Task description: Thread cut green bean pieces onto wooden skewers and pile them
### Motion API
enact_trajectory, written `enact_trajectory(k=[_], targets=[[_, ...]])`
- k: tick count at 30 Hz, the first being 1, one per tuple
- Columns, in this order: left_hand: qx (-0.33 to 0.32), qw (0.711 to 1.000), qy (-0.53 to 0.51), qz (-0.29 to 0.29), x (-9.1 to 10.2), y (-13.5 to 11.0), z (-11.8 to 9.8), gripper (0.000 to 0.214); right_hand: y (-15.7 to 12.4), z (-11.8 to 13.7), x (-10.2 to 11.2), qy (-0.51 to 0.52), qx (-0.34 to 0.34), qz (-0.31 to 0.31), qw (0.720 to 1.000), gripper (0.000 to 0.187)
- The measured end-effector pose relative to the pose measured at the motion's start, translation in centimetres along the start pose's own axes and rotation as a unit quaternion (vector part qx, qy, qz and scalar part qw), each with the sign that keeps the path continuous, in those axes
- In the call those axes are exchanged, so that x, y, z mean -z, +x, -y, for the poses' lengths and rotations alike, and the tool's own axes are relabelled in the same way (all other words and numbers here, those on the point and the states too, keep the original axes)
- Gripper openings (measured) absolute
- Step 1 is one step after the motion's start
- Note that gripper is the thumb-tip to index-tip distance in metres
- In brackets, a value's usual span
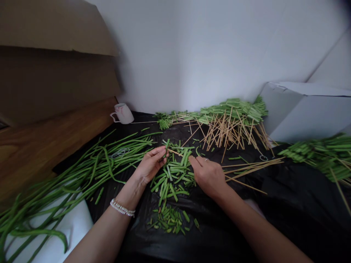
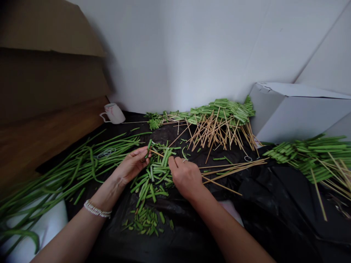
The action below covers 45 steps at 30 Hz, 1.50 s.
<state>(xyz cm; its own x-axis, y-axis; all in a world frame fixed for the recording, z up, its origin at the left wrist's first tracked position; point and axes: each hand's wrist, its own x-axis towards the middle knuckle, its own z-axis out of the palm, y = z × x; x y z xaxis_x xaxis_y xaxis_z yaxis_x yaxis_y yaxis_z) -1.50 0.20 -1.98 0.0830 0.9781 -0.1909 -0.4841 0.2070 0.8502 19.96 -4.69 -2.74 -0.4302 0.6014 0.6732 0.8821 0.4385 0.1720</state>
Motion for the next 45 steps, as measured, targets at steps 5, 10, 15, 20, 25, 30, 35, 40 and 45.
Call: enact_trajectory(k=[5, 10, 15, 20, 25, 30, 35, 40, 45], targets=[[0.001, 1.0, -0.002, -0.021, 0.15, 0.17, 0.0, 0.024, -0.06, -0.01, -0.09, -0.003, 0.001, 0.002, 1.0, 0.028], [0.002, 0.999, -0.007, -0.035, 0.18, 0.19, -0.09, 0.023, -0.06, 0.03, -0.09, -0.003, 0.002, -0.004, 1.0, 0.026], [0.01, 0.999, -0.009, -0.035, 0.01, 0.12, -0.23, 0.021, -0.08, 0.11, -0.02, 0.002, 0.004, -0.004, 1.0, 0.026], [0.02, 0.999, -0.01, -0.023, -0.02, 0.05, -0.13, 0.018, -0.15, 0.19, 0.0, 0.01, 0.005, -0.007, 1.0, 0.028], [0.019, 1.0, -0.013, -0.019, -0.03, -0.07, -0.28, 0.017, -0.2, 0.24, -0.07, 0.018, 0.005, -0.011, 1.0, 0.028], [0.041, 0.998, -0.037, -0.004, 0.03, -0.08, -0.48, 0.018, -0.18, 0.29, -0.15, 0.029, 0.006, -0.02, 0.999, 0.026], [0.073, 0.995, -0.064, 0.009, 0.22, -0.04, -0.38, 0.014, -0.17, 0.36, -0.22, 0.033, 0.007, -0.017, 0.999, 0.027], [0.091, 0.994, -0.061, 0.023, -0.03, -0.33, -0.39, 0.012, -0.2, 0.59, -0.16, 0.034, 0.005, -0.013, 0.999, 0.026], [0.096, 0.994, -0.048, 0.031, -0.16, -0.54, -0.58, 0.011, -0.19, 0.71, -0.05, 0.042, 0.0, -0.008, 0.999, 0.025]])
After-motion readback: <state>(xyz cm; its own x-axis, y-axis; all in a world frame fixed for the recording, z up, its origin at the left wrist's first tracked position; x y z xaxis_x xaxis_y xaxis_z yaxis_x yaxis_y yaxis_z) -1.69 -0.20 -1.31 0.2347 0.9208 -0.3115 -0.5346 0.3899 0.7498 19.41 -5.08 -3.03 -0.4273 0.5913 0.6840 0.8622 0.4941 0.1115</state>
